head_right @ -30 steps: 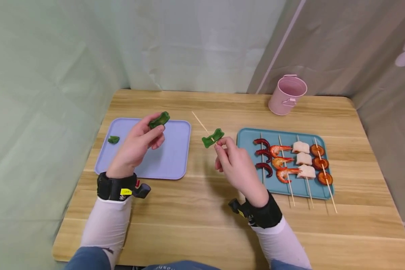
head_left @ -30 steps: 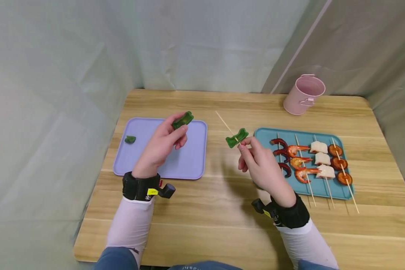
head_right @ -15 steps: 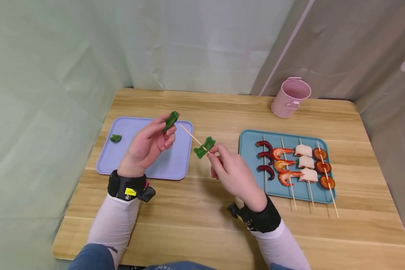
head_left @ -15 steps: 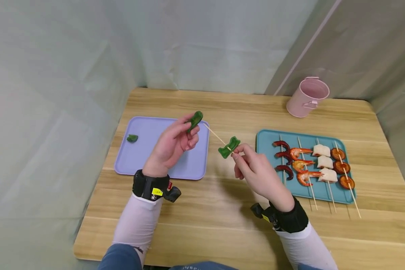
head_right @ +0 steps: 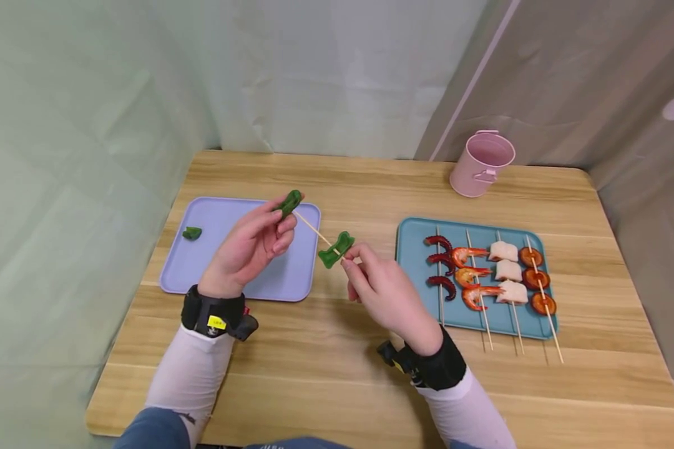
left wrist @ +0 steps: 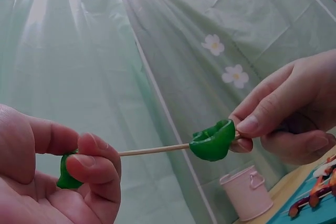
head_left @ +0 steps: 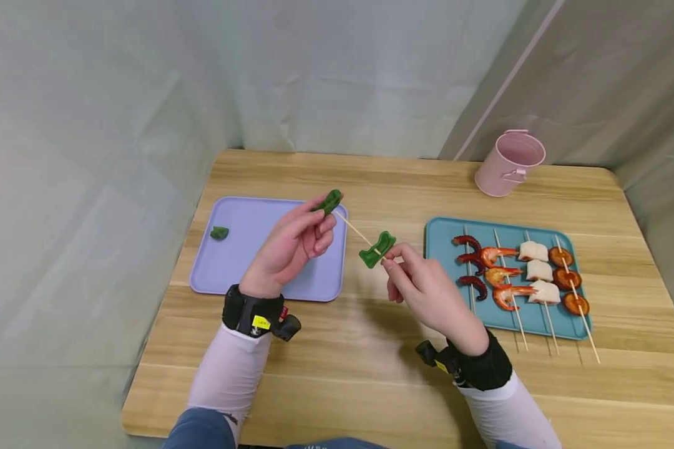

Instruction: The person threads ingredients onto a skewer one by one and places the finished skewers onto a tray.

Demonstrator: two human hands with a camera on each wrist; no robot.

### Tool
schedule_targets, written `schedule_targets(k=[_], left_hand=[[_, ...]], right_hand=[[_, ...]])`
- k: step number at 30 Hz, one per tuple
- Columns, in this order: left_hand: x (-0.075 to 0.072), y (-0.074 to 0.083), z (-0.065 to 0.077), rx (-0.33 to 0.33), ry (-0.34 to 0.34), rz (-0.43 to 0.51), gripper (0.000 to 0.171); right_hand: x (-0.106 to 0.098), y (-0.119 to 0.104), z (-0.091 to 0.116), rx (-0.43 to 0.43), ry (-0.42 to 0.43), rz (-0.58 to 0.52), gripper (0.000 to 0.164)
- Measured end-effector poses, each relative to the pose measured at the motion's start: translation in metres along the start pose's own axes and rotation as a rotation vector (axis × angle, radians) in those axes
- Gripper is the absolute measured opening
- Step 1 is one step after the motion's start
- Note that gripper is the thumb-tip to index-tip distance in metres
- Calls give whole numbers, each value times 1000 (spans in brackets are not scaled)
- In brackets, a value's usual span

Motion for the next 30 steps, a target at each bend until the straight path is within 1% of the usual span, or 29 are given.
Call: schedule_targets(k=[9,13,16,19,23,27,30], left_hand=[[0,-3,-2,-10,-23,-31,45],[0,-4,-2,-13,-16,-49,43],[-1,-4,-2,-6,-4,-92,41],[-1,-4,-2,2,11,-163,39],[-2,-3,-2,14,40,-232,40],[-3,-2,-2,21,58,-232,42],[-3,-1,-1,25,56,-221,42]], right_hand=[[1,-2,0,-12,-7,4,14],[1,-3,0,-14,-9,5,14],[1,-4,0,-6,-13,7,14],[2,-3,0,8,-15,9,14],[2,-1,0,20,-13,13,13],[3,0,0,24,-21,14,14],[3,1,0,24,-25,10,16]])
Point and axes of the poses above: each hand's wrist, its own z-axis away from the middle knuckle, its own x-axis out of the palm, y = z × x, the point moved 5 cm from there along -z, towards the middle knuckle, and after that the axes turned 3 degrees about -z, right-handed, at the moved point
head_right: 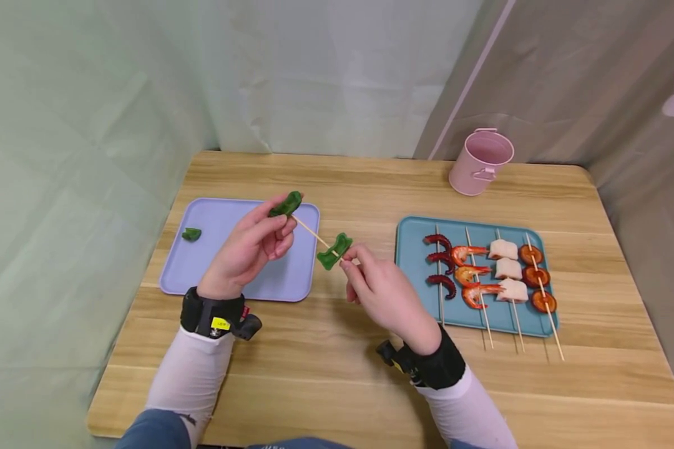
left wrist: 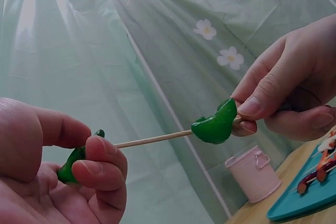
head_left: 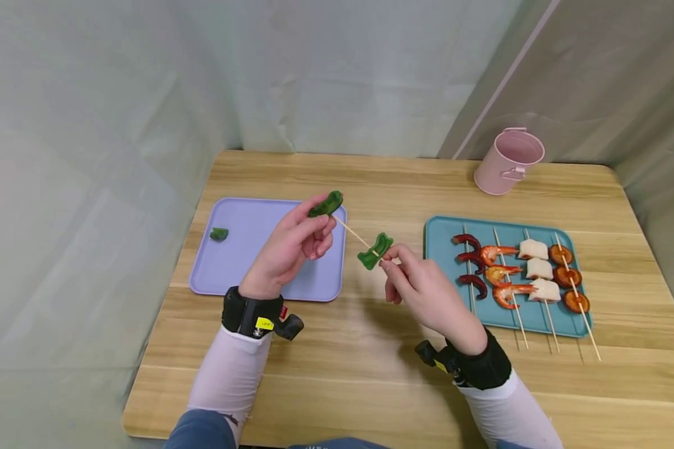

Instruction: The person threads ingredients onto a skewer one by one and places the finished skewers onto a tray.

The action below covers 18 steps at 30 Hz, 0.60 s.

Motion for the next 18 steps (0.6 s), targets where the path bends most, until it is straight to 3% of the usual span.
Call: schedule_targets(k=[10,18], left_hand=[[0,2,1,18,-7,-26,40],[0,0,-1,36,68,-125,42]], right_hand=[[-1,1,1,2,19,-14,17],[2,-1,0,-10,8,9,15]])
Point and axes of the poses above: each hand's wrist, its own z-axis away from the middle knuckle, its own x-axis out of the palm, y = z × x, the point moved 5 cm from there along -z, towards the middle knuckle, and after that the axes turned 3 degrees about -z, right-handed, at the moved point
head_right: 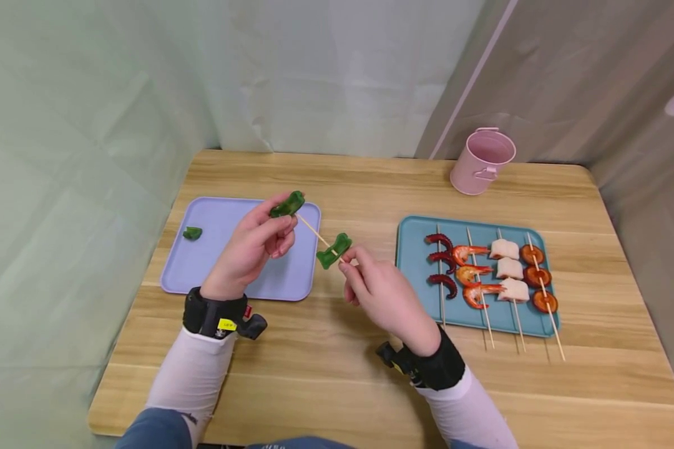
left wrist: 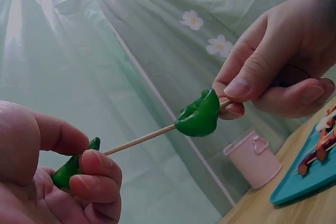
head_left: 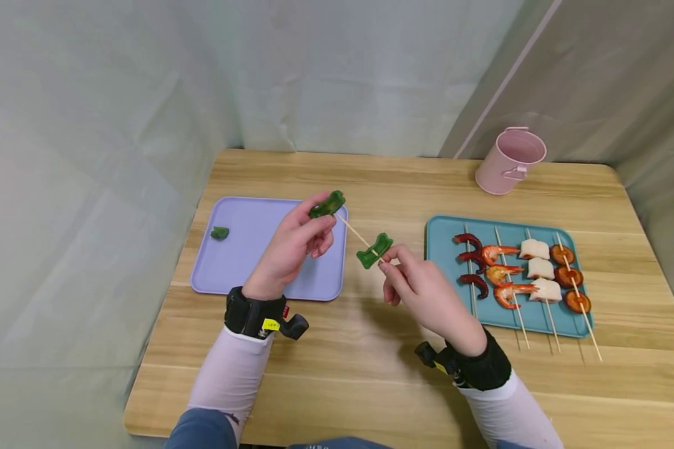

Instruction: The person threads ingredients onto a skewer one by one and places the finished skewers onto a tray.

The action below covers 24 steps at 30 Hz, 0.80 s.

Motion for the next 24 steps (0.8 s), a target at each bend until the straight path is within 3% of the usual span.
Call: schedule_targets(k=[6,14,24], left_hand=[[1,0,0,3,-5,36,41],[7,1,0,5,-103,260,36],[8,1,0,10,-110,288,37]], right_hand=[[1,0,0,-2,-7,5,15],[-2,-1,1,6,34,-36,16],[-4,-1,1,-1,40,-19,15]])
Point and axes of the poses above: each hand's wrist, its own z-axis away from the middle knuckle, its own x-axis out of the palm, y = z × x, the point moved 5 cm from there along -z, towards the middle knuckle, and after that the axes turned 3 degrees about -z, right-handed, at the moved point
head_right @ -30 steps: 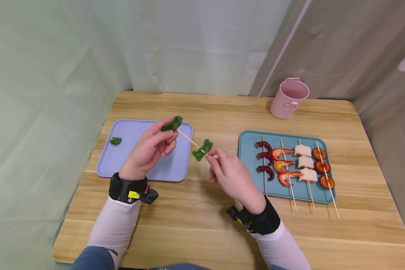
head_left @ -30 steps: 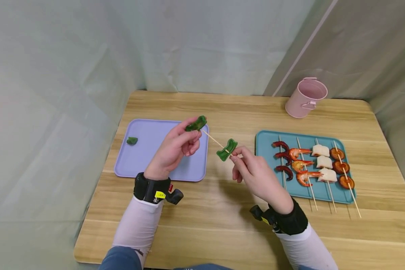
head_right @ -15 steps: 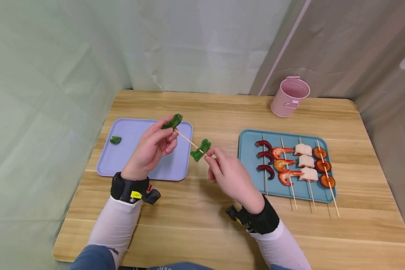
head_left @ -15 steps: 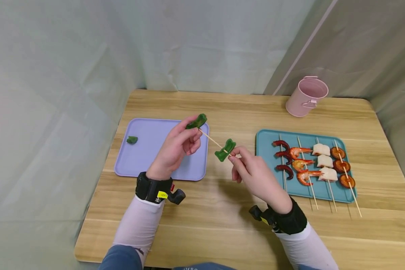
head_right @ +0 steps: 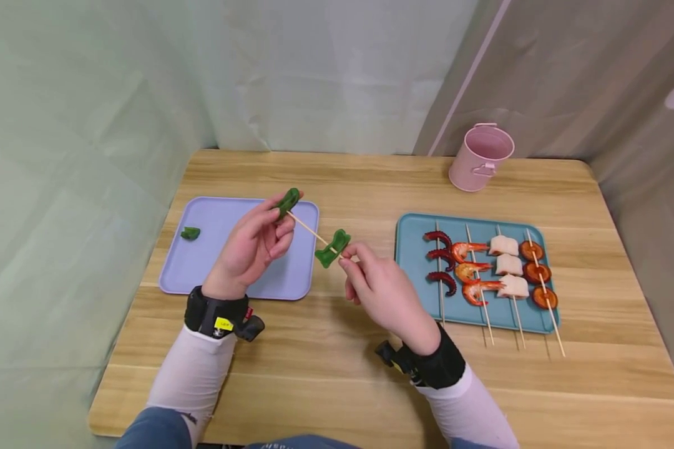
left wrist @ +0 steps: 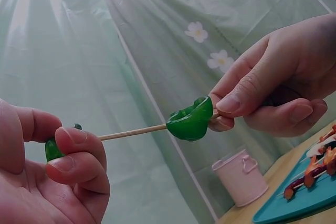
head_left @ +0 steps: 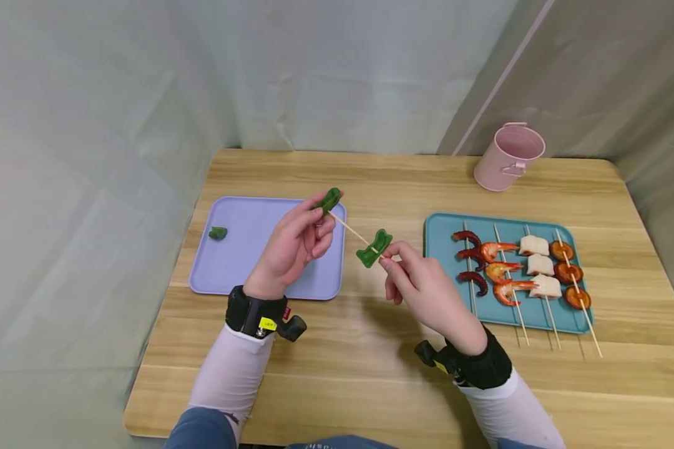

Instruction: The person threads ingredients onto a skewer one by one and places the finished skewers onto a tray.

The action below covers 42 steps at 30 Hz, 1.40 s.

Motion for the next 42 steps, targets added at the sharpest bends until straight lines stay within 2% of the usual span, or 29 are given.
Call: schedule_targets(k=[11,13,17,20,24,29,33,37,42], left_hand=[[-1,0,0,-5,-5,-9,41],[-1,0,0,-7,8,-41,40],[-2,-1,-1,-9,47,-176,38],[-2,-3,0,-6,63,-241,37],[2,-6,0,16,79,-216,37],[5,-6,0,82,184,-189,45],[5,-3,2,121,256,-170,42],[5,-1,3,128,250,-137,39],[3,-1,2,100,217,-108,38]], right_hand=[[0,-1,0,7,-6,15,15],[-1,-2,0,11,-1,18,15],[-2,-3,1,13,2,28,15],[-2,-3,1,16,3,23,15],[1,-3,1,44,11,-3,15],[8,-5,1,58,14,-28,18],[10,-7,1,43,37,-49,17],[13,-8,1,40,35,-62,17],[17,-8,2,49,49,-62,16]])
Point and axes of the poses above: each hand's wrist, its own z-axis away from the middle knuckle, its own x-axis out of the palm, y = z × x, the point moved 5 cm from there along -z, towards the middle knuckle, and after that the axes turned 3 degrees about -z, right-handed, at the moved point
